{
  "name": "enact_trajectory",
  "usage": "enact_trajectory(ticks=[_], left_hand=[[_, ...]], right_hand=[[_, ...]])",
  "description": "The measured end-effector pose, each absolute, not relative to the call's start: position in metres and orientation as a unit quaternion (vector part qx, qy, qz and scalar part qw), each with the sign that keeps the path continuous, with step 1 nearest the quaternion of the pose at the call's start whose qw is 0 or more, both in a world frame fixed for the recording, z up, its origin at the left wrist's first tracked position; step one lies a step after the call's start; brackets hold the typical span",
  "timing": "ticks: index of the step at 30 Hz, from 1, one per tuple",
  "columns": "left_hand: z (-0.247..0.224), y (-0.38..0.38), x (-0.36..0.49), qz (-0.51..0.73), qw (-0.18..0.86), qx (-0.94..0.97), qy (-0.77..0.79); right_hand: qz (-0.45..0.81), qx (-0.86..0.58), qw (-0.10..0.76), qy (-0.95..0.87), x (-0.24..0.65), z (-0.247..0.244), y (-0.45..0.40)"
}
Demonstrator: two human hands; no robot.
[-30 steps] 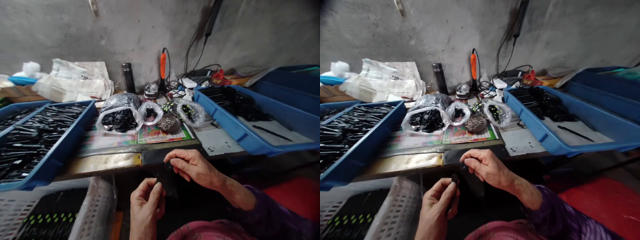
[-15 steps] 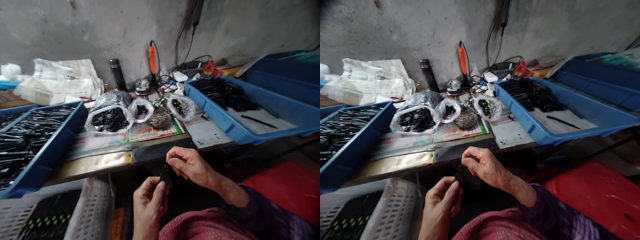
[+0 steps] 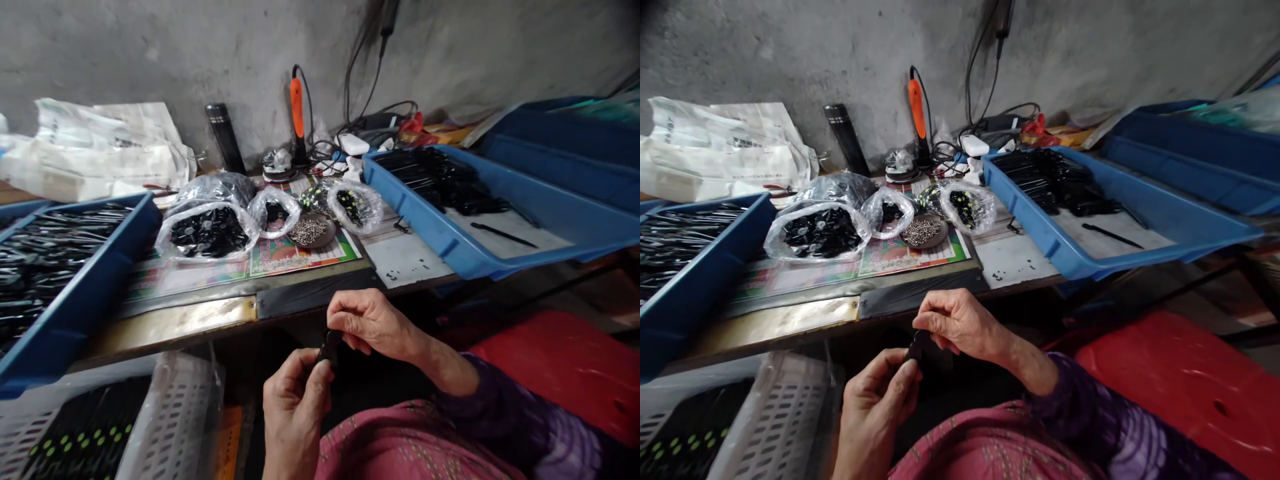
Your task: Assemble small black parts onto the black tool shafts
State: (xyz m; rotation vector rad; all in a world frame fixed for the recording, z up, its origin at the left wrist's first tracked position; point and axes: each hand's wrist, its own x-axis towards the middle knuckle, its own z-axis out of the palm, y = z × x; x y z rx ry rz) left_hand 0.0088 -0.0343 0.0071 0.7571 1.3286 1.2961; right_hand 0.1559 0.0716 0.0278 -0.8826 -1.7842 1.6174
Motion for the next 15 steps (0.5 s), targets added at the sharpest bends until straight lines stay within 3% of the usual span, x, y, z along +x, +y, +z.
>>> enact_trajectory(ticks=[15], left_hand=[[-0.01,-0.038,0.011,0.529,0.509,0.355,0.578]], right_hand=[[0.509,-0.279,0.243,-0.777,0.152,0.024,0.071]])
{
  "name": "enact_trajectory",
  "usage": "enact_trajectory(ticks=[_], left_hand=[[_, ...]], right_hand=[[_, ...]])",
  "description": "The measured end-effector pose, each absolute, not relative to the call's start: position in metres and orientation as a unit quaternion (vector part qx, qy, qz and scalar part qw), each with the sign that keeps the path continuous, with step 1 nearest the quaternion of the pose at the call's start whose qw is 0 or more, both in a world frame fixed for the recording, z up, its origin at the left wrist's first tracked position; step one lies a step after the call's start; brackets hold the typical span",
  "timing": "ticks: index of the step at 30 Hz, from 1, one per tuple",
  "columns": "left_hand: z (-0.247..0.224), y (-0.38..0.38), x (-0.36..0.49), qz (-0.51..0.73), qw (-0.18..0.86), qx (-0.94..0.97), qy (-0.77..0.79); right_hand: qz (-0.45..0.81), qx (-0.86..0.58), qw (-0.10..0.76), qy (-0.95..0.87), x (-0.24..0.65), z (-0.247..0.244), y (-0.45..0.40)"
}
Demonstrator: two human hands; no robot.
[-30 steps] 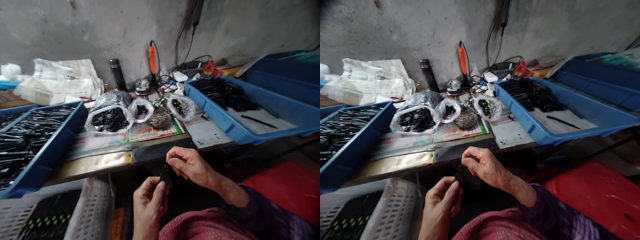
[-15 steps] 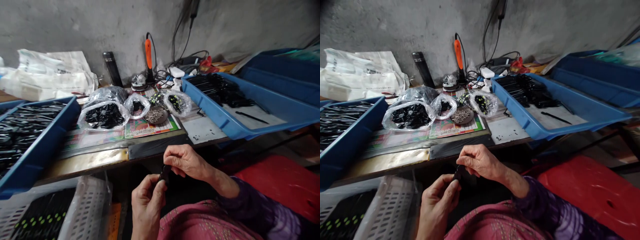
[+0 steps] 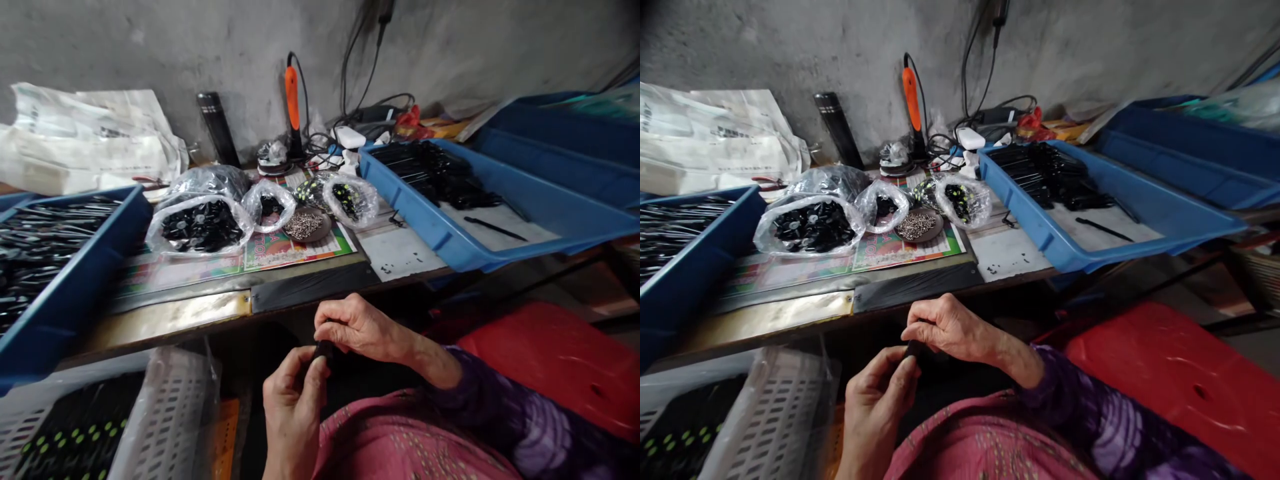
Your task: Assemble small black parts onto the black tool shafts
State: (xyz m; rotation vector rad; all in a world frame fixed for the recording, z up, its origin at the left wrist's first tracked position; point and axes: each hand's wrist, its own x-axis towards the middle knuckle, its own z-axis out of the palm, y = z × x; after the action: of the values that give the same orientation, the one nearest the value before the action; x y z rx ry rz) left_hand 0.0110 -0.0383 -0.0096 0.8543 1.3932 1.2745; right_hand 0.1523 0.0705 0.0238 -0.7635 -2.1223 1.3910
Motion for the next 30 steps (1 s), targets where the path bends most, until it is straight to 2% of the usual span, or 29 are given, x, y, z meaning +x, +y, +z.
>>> enact_trajectory(ticks=[11,30], left_hand=[[-0.001,-0.034,0.012,0.527,0.644,0.227,0.505],[-0.01,-0.029,0.009,0.541,0.665,0.177,0.484]], right_hand=[[0.627,-0.3,0.272,-0.665,0.15,0.013,0.066],[0.594,-0.338,0.324,-0.654,0.141,-0.01,0.052]])
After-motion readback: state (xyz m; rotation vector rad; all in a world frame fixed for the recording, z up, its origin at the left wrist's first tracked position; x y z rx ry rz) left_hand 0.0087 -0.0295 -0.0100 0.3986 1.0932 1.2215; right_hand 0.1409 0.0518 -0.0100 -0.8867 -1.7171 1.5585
